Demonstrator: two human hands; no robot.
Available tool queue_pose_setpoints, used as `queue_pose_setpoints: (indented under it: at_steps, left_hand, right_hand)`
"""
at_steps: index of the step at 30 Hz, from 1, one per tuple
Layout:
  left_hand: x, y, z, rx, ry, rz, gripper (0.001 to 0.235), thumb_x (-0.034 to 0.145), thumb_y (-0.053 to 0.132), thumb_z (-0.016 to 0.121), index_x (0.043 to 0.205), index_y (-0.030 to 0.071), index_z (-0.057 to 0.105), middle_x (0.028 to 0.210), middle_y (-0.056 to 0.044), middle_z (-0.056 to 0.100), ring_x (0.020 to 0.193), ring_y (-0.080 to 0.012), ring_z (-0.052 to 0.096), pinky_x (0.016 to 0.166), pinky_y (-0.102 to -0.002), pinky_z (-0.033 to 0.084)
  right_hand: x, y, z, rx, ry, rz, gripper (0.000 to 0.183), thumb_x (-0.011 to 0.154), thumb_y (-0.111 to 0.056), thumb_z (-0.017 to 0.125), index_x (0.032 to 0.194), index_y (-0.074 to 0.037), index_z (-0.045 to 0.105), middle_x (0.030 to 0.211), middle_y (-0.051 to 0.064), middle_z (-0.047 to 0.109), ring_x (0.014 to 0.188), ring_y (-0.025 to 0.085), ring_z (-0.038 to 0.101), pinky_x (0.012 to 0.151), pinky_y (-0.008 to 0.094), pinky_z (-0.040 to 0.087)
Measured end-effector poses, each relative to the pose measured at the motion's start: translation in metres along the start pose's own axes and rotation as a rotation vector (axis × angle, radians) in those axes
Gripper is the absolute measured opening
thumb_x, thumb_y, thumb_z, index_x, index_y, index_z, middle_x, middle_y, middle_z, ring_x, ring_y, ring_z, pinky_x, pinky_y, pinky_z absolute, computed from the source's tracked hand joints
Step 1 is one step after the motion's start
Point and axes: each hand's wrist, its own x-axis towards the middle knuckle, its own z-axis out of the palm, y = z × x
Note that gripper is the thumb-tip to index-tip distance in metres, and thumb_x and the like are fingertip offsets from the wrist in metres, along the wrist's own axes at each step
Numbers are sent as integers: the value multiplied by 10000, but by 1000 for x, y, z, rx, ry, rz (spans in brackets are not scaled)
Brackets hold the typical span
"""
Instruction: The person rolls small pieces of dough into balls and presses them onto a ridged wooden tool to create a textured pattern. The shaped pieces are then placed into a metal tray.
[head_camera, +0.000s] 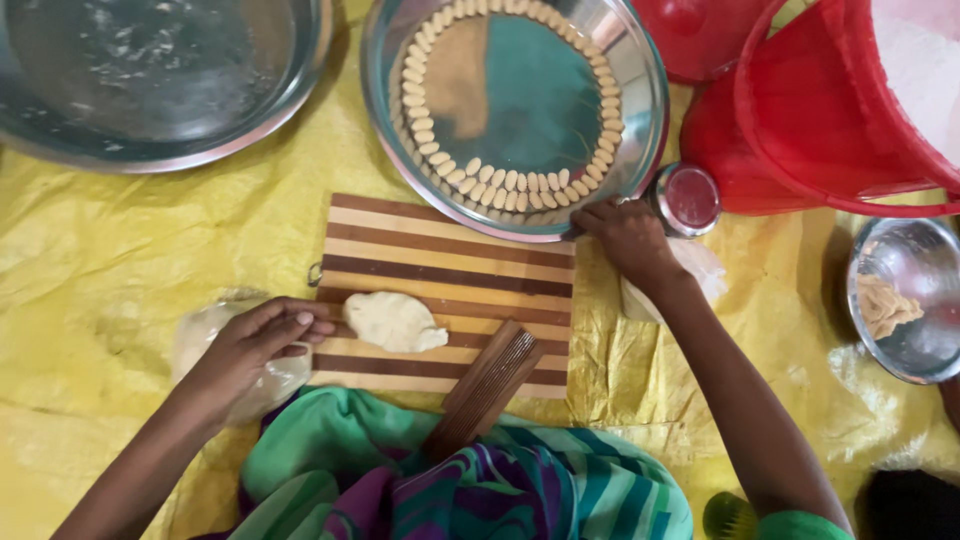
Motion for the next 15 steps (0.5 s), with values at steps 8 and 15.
queue_pose_setpoints:
  at_steps: [8,15]
  left_hand:
    - [4,2,36,386,121,474,244,999,209,645,1144,28,722,1055,-51,801,986,-155,753,907,-268,578]
    - [34,-5,113,912,-46,904,1030,697,258,857,1482,-81,283,1310,-208,616,1302,-387,479,1167,-508,268]
  right_hand:
    - [51,-107,44,-58,-5,143,306,877,-77,615,1147,-166,728,978,35,713,871,234,699,859,454,485]
    - [104,-184,41,363,436,366,261,864,-115,693,1118,-53,693,1087,114,708,989,334,669,837,468,507]
